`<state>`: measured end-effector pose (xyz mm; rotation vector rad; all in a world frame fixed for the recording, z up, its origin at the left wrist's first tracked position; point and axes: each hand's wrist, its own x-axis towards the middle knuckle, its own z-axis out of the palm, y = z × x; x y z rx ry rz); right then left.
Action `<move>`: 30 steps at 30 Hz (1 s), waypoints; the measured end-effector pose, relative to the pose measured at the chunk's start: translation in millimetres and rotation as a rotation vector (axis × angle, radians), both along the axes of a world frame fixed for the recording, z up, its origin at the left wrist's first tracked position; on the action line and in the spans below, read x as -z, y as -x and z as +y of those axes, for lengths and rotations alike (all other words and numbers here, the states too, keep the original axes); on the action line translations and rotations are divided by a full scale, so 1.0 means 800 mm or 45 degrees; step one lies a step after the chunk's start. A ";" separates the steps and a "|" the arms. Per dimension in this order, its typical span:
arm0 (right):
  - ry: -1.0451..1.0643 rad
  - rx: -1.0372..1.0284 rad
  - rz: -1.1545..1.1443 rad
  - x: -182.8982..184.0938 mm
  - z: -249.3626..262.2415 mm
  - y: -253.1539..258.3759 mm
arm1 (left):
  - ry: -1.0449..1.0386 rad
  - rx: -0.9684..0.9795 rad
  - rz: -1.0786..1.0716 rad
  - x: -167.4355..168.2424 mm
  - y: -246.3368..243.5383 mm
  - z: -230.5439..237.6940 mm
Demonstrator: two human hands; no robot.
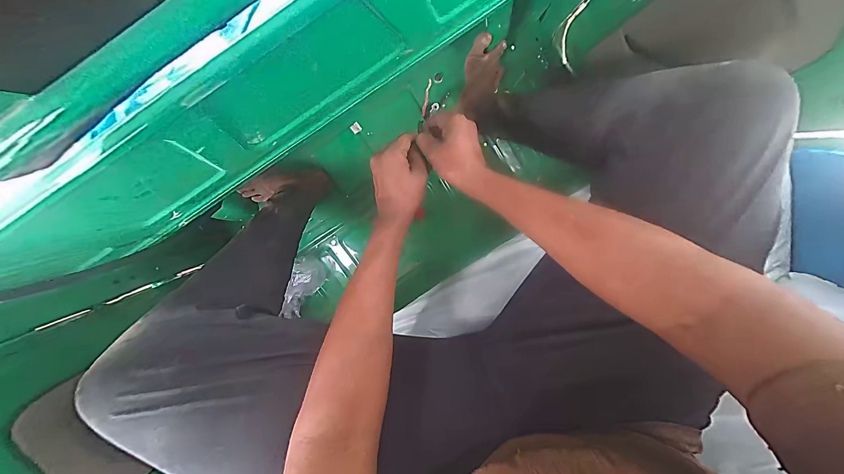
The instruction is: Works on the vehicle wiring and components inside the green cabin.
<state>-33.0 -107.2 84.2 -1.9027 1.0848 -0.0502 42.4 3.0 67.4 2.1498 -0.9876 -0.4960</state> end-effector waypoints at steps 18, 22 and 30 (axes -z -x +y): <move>-0.166 -0.239 0.086 0.016 -0.054 0.019 | 0.256 -0.302 1.151 0.012 -0.055 0.034; -0.551 -0.129 -0.152 0.018 -0.019 0.007 | 0.293 -0.215 1.099 0.019 -0.055 0.026; -0.551 0.033 -0.298 0.025 -0.001 -0.002 | 0.081 -0.012 0.613 0.018 -0.051 0.029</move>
